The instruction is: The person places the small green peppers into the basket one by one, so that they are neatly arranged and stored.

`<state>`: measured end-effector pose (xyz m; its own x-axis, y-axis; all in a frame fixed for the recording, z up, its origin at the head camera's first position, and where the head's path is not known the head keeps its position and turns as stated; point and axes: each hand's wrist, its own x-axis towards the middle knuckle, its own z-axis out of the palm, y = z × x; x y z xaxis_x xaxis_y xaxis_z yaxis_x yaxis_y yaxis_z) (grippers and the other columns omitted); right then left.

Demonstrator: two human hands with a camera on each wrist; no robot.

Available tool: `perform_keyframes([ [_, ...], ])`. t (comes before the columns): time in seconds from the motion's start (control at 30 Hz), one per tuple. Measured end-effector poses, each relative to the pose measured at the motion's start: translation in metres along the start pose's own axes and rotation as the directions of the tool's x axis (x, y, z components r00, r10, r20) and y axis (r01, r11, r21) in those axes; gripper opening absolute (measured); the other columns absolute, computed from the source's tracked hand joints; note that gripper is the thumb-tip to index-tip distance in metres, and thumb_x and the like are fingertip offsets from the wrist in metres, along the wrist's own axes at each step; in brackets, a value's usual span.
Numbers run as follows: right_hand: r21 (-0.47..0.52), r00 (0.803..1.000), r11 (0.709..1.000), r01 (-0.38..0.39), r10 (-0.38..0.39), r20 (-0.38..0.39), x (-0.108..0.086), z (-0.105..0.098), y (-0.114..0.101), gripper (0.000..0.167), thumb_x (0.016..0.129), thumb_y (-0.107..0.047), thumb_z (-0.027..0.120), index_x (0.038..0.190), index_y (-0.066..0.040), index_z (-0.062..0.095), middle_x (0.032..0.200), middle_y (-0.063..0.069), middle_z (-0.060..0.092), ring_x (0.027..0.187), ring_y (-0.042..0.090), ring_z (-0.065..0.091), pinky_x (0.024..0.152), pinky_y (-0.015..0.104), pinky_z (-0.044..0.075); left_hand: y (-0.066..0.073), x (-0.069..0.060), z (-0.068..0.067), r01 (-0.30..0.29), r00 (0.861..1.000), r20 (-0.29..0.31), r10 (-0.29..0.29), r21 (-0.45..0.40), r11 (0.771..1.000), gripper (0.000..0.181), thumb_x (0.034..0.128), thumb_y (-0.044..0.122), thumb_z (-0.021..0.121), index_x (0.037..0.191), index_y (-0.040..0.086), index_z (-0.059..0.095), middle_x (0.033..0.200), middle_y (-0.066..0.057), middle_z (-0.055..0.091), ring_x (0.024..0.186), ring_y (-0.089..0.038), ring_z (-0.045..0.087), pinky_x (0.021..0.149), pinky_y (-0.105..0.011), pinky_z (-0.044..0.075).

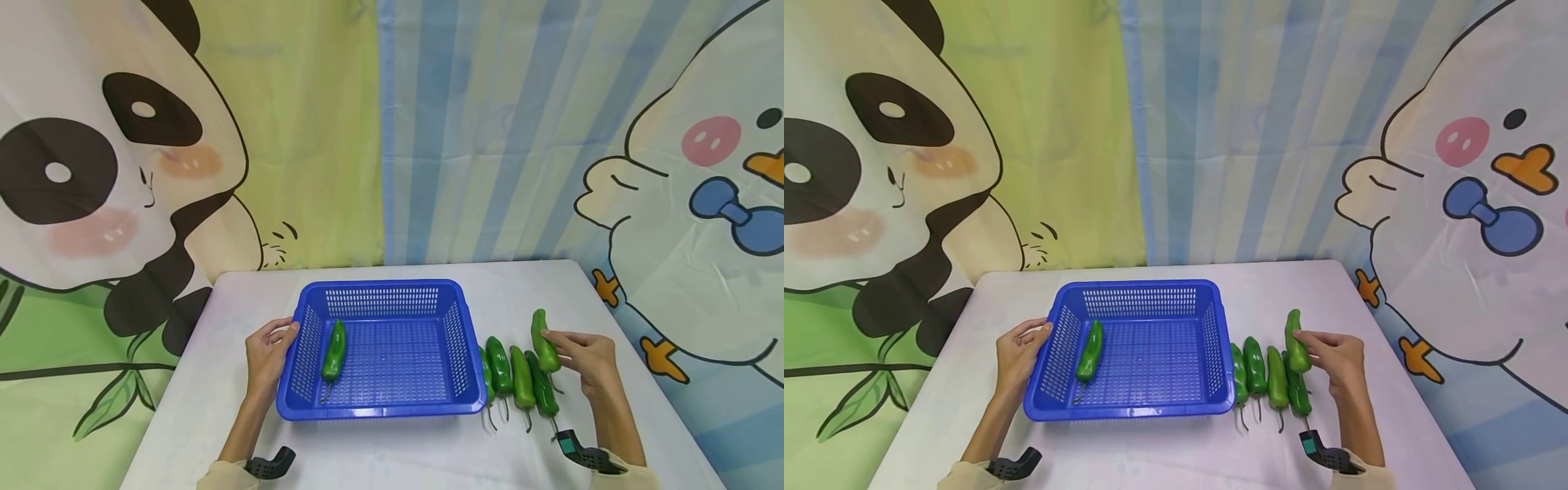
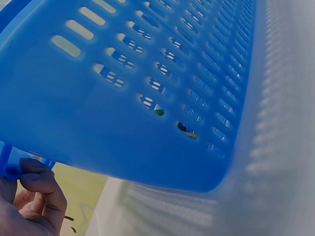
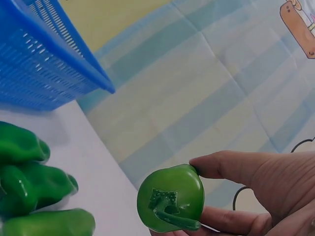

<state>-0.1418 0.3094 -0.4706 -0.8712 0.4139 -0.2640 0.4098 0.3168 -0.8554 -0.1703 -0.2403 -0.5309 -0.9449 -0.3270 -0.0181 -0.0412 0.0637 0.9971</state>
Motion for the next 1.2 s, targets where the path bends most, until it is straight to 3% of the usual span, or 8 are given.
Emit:
perform_keyframes([
  [0.13,0.023,1.000,1.000,0.014,-0.014,0.005,-0.002,0.004,-0.006,0.071,0.099,-0.041,0.081,0.143,0.013,0.062,0.119,0.005,0.073,0.081,-0.005,0.067,0.074,0.016,0.062,0.000,0.000,0.000,0.006,1.000,0.000,-0.006,0.001,1.000,0.039,0.1055,0.028,0.076,0.131,-0.002,0.073,0.086,0.005,0.081,0.069,-0.008,0.077,0.063,-0.023,0.065],
  [0.57,0.061,0.996,0.996,0.058,-0.062,0.067,-0.005,0.016,-0.024,0.070,0.100,-0.039,0.080,0.143,0.013,0.062,0.118,0.002,0.073,0.083,-0.004,0.069,0.077,0.014,0.061,0.003,-0.001,0.000,0.012,1.000,-0.001,-0.012,0.024,1.000,0.041,0.1058,0.029,0.075,0.133,-0.001,0.072,0.091,0.002,0.082,0.072,-0.007,0.077,0.067,-0.022,0.066],
  [1.0,0.076,0.993,0.994,0.078,-0.084,0.078,-0.011,0.026,-0.044,0.069,0.100,-0.040,0.080,0.141,0.013,0.064,0.131,0.014,0.069,0.087,0.000,0.068,0.077,0.014,0.061,0.003,0.000,0.000,0.001,1.000,0.001,-0.001,-0.003,1.000,0.039,0.1052,0.028,0.076,0.131,-0.002,0.073,0.084,0.007,0.081,0.069,-0.008,0.077,0.064,-0.023,0.065],
  [1.2,0.152,0.994,0.984,0.091,-0.098,0.043,-0.020,0.033,-0.047,0.062,0.099,-0.033,0.082,0.137,0.013,0.067,0.109,-0.003,0.072,0.081,-0.001,0.072,0.076,0.014,0.062,0.003,-0.001,-0.001,0.004,1.000,0.006,-0.004,-0.007,1.000,0.039,0.1053,0.028,0.076,0.131,-0.002,0.073,0.085,0.005,0.081,0.069,-0.009,0.077,0.063,-0.024,0.065],
])
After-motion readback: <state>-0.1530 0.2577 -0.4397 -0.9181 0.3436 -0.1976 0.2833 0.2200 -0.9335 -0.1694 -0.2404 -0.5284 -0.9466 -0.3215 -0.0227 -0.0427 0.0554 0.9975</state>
